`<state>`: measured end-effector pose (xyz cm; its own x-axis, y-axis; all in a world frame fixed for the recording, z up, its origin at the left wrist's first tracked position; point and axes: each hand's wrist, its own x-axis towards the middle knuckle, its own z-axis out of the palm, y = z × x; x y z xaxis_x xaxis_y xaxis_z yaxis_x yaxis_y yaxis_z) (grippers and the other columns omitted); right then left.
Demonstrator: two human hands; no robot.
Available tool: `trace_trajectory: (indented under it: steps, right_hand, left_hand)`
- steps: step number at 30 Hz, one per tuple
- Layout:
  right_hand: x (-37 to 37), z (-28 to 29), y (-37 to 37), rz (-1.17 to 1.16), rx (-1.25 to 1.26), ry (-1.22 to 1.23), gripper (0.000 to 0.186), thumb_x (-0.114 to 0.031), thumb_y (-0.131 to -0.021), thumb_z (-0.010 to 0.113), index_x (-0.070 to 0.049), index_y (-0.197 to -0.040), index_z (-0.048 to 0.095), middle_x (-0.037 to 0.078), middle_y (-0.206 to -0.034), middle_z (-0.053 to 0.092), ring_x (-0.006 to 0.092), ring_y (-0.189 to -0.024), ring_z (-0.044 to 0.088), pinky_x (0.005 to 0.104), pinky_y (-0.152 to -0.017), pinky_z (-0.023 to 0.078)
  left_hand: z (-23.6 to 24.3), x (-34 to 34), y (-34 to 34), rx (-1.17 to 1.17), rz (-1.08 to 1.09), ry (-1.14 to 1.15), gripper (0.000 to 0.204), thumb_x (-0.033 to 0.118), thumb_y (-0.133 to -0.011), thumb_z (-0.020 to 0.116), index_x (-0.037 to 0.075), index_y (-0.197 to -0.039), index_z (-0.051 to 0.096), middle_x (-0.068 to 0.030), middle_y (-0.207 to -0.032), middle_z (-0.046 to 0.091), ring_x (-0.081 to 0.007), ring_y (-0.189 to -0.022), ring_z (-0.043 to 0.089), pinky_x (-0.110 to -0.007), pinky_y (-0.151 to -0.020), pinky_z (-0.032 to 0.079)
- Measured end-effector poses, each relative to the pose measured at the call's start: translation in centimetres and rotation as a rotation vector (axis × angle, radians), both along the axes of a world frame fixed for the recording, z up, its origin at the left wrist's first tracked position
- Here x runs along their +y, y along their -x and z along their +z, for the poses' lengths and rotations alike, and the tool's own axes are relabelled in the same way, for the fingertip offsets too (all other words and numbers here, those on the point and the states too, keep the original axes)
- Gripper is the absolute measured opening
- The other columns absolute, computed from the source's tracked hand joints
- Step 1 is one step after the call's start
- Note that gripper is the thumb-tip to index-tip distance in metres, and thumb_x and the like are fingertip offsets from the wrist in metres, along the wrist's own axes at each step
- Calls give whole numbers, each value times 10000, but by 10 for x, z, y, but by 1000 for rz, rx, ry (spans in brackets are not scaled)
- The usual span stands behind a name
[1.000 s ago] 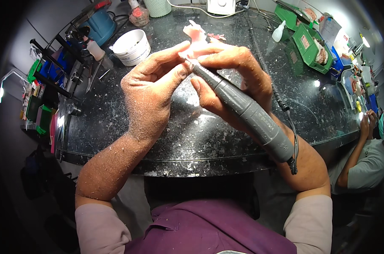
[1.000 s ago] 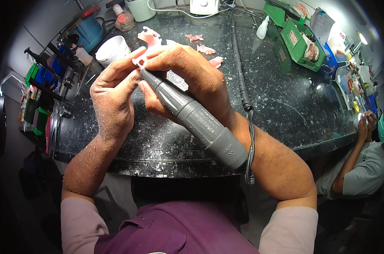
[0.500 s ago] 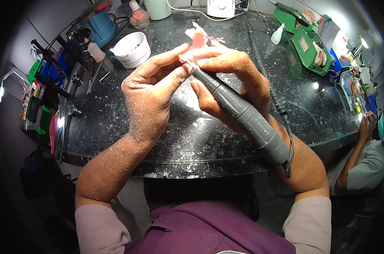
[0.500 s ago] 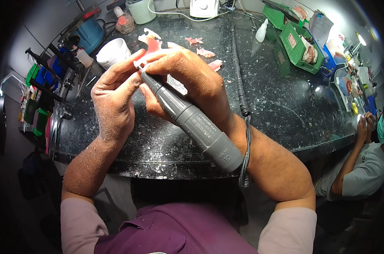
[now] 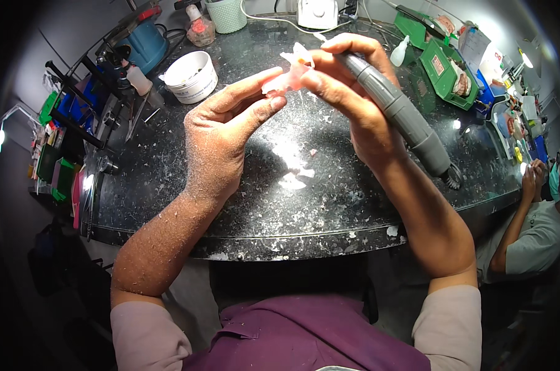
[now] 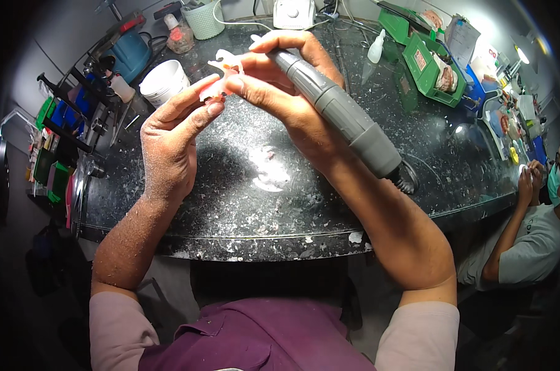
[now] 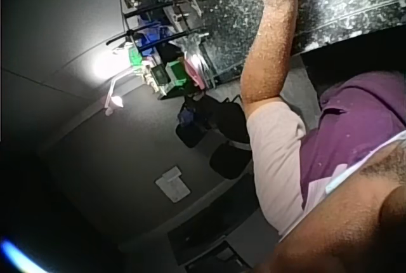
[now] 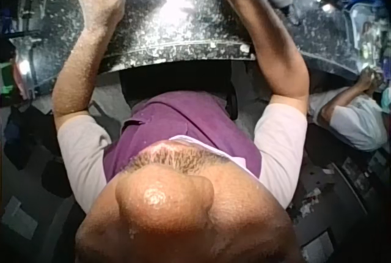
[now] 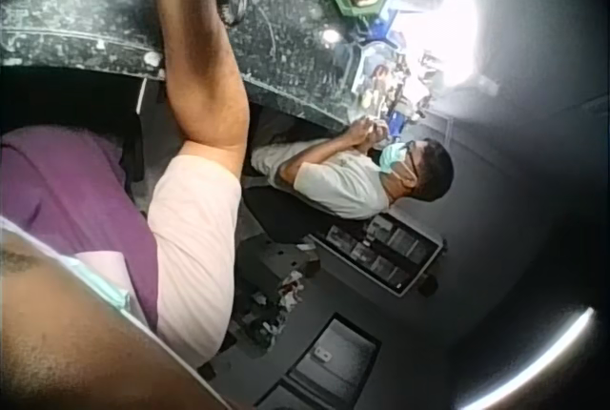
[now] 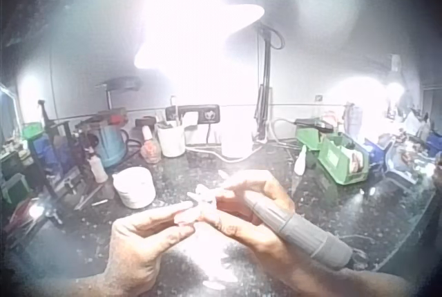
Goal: The person shapes and trims a dental prosthetic using a handheld rotary tool, turning the prosthetic by hand to grind its different edges and surfaces.
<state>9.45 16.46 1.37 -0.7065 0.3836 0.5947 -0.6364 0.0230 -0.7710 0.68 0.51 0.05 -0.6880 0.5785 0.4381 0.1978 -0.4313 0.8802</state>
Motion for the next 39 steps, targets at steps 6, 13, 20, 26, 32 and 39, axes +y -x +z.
trace_trajectory:
  steps: [6,13,20,26,32,39]
  right_hand:
    - [1,-4,1,-43,-19,-50,348,19,-864,720,-33,-1147,525,151,-1025,702,203,-1009,690,330,-917,558]
    - [0,-10,4,-231,66,-305,298,9,-852,732,-42,-1105,583,96,-1004,697,153,-956,695,284,-849,579]
    - [4,-16,7,-275,176,-559,333,60,-829,737,-23,-1115,587,105,-1040,672,182,-957,700,290,-832,595]
    - [1,-16,9,-284,102,-488,336,50,-836,735,-26,-1122,575,106,-1021,687,179,-984,690,297,-864,581]
    - [8,-13,10,-91,-28,-38,293,27,-856,720,-14,-1108,576,138,-1010,694,177,-978,686,298,-884,564]
    - [6,-14,10,-69,-59,-7,287,3,-867,721,-18,-1113,576,141,-1005,697,182,-969,689,294,-872,564]
  left_hand:
    - [-2,1,3,-27,10,51,306,23,-887,703,-21,-1188,670,-119,-1121,709,-149,-1033,664,-276,-947,516]
    - [-3,0,14,3,157,96,181,84,-896,718,-18,-1046,719,-83,-1004,726,-120,-945,665,-252,-893,507]
    - [-2,0,20,1,164,165,162,106,-903,718,-13,-1013,718,-52,-964,718,-98,-910,649,-244,-870,497]
    - [1,-3,16,99,118,316,238,200,-937,676,-1,-1061,704,-37,-1018,695,-96,-968,611,-263,-930,434]
    - [3,-1,18,150,254,234,200,185,-977,629,-5,-984,693,-35,-934,687,-100,-860,617,-249,-861,468]
    - [4,1,13,211,236,169,259,239,-1023,550,14,-1040,676,-77,-988,692,-124,-991,639,-287,-910,477]
